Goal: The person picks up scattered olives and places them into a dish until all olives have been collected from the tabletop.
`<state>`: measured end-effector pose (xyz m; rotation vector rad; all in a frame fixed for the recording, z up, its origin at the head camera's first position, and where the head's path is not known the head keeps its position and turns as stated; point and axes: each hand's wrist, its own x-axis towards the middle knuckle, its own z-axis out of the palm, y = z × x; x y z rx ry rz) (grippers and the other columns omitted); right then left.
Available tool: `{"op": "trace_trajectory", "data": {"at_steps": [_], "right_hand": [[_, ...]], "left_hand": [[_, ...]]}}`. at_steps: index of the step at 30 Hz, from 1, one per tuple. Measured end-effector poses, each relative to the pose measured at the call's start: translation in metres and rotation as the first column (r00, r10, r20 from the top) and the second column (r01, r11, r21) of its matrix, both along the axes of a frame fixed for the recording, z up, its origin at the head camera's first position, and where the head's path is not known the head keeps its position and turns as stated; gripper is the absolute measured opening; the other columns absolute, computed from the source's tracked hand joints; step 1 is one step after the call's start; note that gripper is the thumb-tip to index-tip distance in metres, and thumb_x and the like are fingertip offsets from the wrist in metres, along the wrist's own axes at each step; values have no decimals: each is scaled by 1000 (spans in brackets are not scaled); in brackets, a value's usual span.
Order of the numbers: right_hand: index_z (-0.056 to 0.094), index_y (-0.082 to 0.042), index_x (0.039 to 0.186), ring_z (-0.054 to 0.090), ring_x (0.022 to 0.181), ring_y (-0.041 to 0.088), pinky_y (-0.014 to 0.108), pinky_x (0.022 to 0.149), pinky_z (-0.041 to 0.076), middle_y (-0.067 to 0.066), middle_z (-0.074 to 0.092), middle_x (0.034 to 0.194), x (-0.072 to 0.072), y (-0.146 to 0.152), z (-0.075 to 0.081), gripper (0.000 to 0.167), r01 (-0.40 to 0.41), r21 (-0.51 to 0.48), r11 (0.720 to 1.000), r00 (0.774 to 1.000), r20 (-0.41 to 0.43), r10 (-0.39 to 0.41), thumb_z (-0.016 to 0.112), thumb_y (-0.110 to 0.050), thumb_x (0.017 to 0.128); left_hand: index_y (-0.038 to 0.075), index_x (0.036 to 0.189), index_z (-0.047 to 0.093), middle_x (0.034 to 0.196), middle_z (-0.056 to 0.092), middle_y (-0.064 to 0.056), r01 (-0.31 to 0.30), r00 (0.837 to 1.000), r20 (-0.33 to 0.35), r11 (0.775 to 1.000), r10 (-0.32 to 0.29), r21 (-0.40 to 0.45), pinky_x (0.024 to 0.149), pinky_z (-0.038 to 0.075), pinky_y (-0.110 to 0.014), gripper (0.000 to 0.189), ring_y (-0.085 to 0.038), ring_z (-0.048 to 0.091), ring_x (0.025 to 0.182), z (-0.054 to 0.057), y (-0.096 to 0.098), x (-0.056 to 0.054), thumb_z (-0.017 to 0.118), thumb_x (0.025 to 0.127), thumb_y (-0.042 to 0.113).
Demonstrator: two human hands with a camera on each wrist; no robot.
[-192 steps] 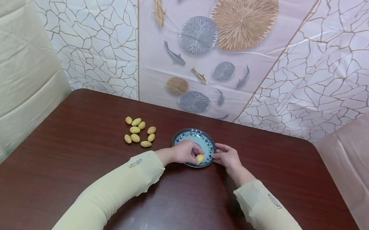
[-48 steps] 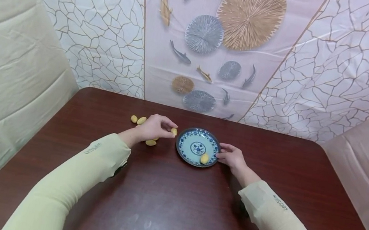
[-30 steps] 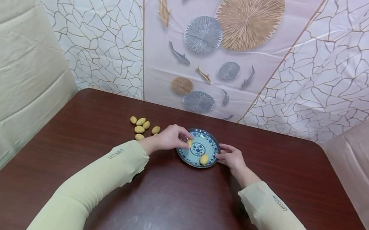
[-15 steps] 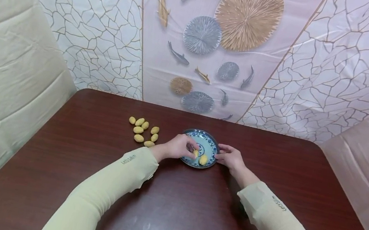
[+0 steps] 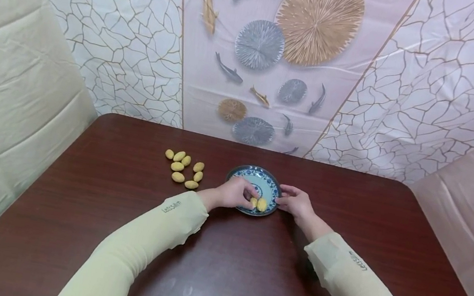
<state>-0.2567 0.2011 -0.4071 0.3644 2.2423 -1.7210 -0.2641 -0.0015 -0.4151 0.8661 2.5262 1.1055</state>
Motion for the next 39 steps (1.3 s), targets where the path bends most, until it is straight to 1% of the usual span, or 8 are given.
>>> {"op": "trace_trajectory", "data": {"at_steps": [6, 12, 18, 23, 25, 30, 34, 39], "right_hand": [[42, 2, 138, 56, 76, 6, 20, 70, 53, 10, 50, 106, 1, -1, 0, 55, -12, -12, 1000, 1000, -4, 12, 58, 7, 85], [42, 1, 138, 55, 78, 6, 20, 70, 53, 11, 49, 109, 1, -1, 0, 55, -10, -7, 1000, 1000, 0, 10, 58, 7, 86], [42, 0, 138, 55, 79, 8, 20, 71, 53, 12, 49, 112, 1, -2, 1, 55, -10, 0, 1000, 1000, 9, 10, 59, 5, 86], [42, 0, 138, 56, 79, 8, 20, 71, 53, 12, 48, 113, 0, -1, 1, 55, -13, 1, 1000, 1000, 5, 13, 58, 6, 86], [42, 0, 139, 56, 79, 7, 19, 70, 53, 13, 48, 114, 0, 0, 0, 55, -14, 7, 1000, 1000, 4, 14, 58, 6, 86], [42, -1, 139, 55, 80, 7, 20, 72, 54, 13, 49, 115, -1, 1, -2, 55, -16, 16, 1000, 1000, 9, 15, 58, 5, 87], [42, -1, 138, 56, 81, 8, 20, 72, 54, 13, 50, 113, -2, 3, -3, 54, -13, 14, 1000, 1000, 7, 13, 57, 5, 87], [42, -1, 139, 56, 80, 7, 20, 71, 53, 13, 49, 115, -2, 2, -3, 55, -17, 6, 1000, 1000, 3, 17, 57, 6, 86]], "left_hand": [[6, 109, 69, 107, 70, -7, -35, 998, 55, 999, 35, 6, 81, 49, -21, 31, -18, 64, 97, 6, -6, -3, 74, 79, 13], [4, 115, 65, 117, 66, -10, -94, 991, 107, 993, 86, 77, 87, 50, -28, 34, -24, 61, 106, 20, -24, -7, 71, 82, 12], [1, 114, 65, 114, 65, -17, -190, 980, 82, 969, 179, 159, 91, 49, -33, 36, -26, 61, 104, 34, -51, -9, 72, 81, 13], [5, 112, 66, 112, 65, -16, -283, 959, 92, 936, 269, 208, 83, 50, -30, 33, -23, 61, 98, 41, -79, -11, 73, 81, 15], [6, 111, 66, 111, 65, -16, -311, 950, 95, 927, 297, 209, 81, 49, -29, 32, -22, 60, 97, 42, -90, -12, 73, 81, 16], [4, 113, 65, 111, 65, -17, -351, 936, 89, 919, 340, 178, 79, 48, -27, 35, -23, 59, 96, 38, -117, -11, 72, 81, 18], [1, 113, 64, 108, 66, -17, -388, 921, 93, 909, 377, 152, 76, 47, -26, 37, -23, 59, 95, 30, -136, -9, 72, 81, 18], [-2, 110, 65, 105, 66, -18, -406, 914, 66, 904, 401, 132, 73, 46, -24, 36, -22, 58, 92, 19, -155, -4, 72, 80, 16]]}}
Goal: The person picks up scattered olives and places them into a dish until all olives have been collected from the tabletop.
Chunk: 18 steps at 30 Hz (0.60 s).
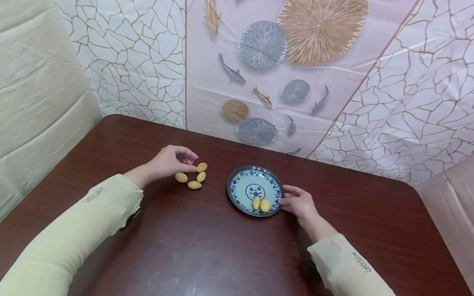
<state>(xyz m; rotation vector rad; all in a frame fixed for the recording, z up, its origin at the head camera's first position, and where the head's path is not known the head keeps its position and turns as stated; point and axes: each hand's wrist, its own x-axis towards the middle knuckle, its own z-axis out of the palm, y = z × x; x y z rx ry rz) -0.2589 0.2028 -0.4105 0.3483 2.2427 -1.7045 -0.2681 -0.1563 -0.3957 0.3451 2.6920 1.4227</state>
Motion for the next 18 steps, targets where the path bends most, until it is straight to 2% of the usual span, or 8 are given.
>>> {"op": "trace_trajectory", "data": {"at_steps": [8, 13, 18], "right_hand": [[41, 1, 139, 55, 78, 6, 19, 70, 53, 12, 47, 112, 0, -1, 2, 55, 4, 10, 1000, 1000, 8, -4, 57, 6, 87], [40, 1, 139, 56, 75, 5, 20, 70, 54, 13, 47, 112, 0, -1, 2, 56, 2, 3, 1000, 1000, 3, -2, 57, 7, 86], [39, 1, 139, 55, 75, 4, 20, 70, 54, 14, 46, 114, 0, -1, 1, 56, 3, -3, 1000, 1000, -2, -3, 56, 7, 86]], "left_hand": [[-1, 107, 66, 106, 66, -17, -9, 1000, 0, 998, 9, -54, 73, 45, -24, 33, -22, 59, 91, -19, -15, 6, 74, 79, 16], [-1, 105, 67, 103, 66, -16, -7, 1000, 12, 997, 8, -79, 78, 45, -28, 32, -23, 58, 93, -22, -17, 10, 73, 79, 17], [0, 103, 68, 103, 68, -15, 18, 1000, -4, 993, -18, -116, 81, 46, -29, 29, -24, 60, 94, -23, -18, 12, 73, 79, 14]]}}
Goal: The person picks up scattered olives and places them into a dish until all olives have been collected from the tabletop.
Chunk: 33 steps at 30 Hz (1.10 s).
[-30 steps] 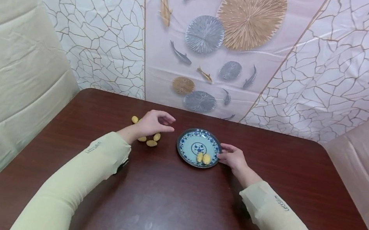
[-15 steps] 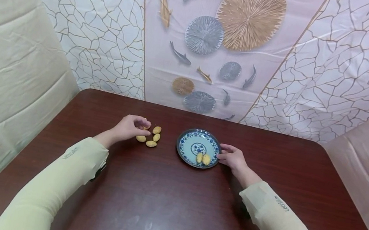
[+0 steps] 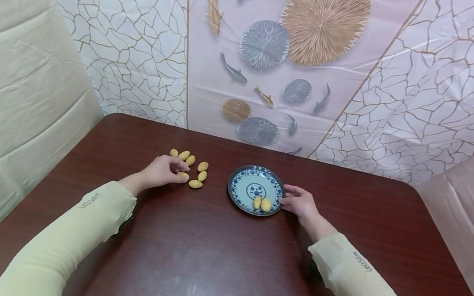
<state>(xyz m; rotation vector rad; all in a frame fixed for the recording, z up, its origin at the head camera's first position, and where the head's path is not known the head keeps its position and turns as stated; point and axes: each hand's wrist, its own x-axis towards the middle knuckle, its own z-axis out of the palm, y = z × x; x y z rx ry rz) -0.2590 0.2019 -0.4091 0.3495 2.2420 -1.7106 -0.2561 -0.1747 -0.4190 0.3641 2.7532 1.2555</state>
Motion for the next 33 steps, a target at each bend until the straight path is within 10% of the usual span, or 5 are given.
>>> {"op": "trace_trajectory", "data": {"at_steps": [33], "right_hand": [[40, 0, 140, 55, 81, 7, 22, 73, 53, 17, 48, 121, 2, -2, 3, 55, -14, 30, 999, 1000, 10, 13, 56, 5, 87]], "left_hand": [[0, 102, 68, 97, 68, -14, 17, 1000, 6, 1000, -17, 9, 74, 51, -26, 25, -17, 63, 82, 0, -6, 3, 72, 79, 9]]}}
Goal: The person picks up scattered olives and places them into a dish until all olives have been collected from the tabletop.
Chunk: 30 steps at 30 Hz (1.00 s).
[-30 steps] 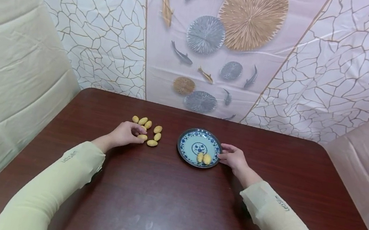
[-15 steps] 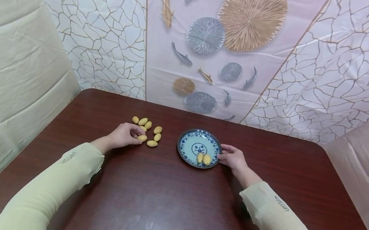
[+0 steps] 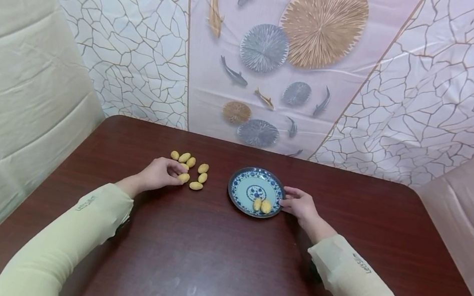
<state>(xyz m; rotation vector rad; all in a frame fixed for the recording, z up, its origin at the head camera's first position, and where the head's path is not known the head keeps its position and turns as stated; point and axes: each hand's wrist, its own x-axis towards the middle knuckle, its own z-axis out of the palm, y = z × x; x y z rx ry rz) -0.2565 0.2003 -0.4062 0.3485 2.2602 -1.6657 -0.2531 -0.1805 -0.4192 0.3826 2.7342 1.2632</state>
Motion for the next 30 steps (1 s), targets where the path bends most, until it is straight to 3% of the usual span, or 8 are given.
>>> {"op": "trace_trajectory", "data": {"at_steps": [9, 15, 20, 30], "right_hand": [[41, -1, 139, 55, 82, 8, 20, 70, 53, 18, 48, 123, 0, 0, 0, 55, 12, 9, 1000, 1000, 6, -12, 56, 5, 87], [41, -2, 139, 56, 84, 10, 21, 71, 53, 18, 47, 125, -1, -1, 0, 54, 23, 11, 1000, 1000, 12, -23, 56, 6, 87], [41, -2, 139, 56, 85, 10, 20, 71, 53, 18, 46, 125, -1, -1, -1, 54, 23, 8, 1000, 1000, 18, -23, 56, 5, 88], [41, -1, 139, 56, 83, 10, 21, 73, 54, 18, 46, 123, 0, 0, 0, 54, 21, 4, 1000, 1000, 8, -21, 56, 4, 88]], "left_hand": [[1, 104, 69, 96, 68, -13, -4, 1000, -6, 1000, 4, 5, 69, 48, -22, 26, -15, 62, 81, 7, 6, -2, 72, 80, 11], [2, 106, 69, 97, 71, -12, 23, 999, -37, 1000, -23, -12, 75, 49, -26, 28, -18, 63, 84, 15, 17, -5, 72, 80, 12], [0, 107, 68, 100, 70, -15, 56, 998, -45, 998, -55, 31, 74, 51, -26, 28, -19, 64, 85, 20, 28, -5, 71, 80, 8], [3, 107, 68, 98, 69, -11, 75, 997, -2, 994, -75, 80, 73, 47, -23, 28, -16, 59, 83, 26, 51, -10, 71, 81, 13]]}}
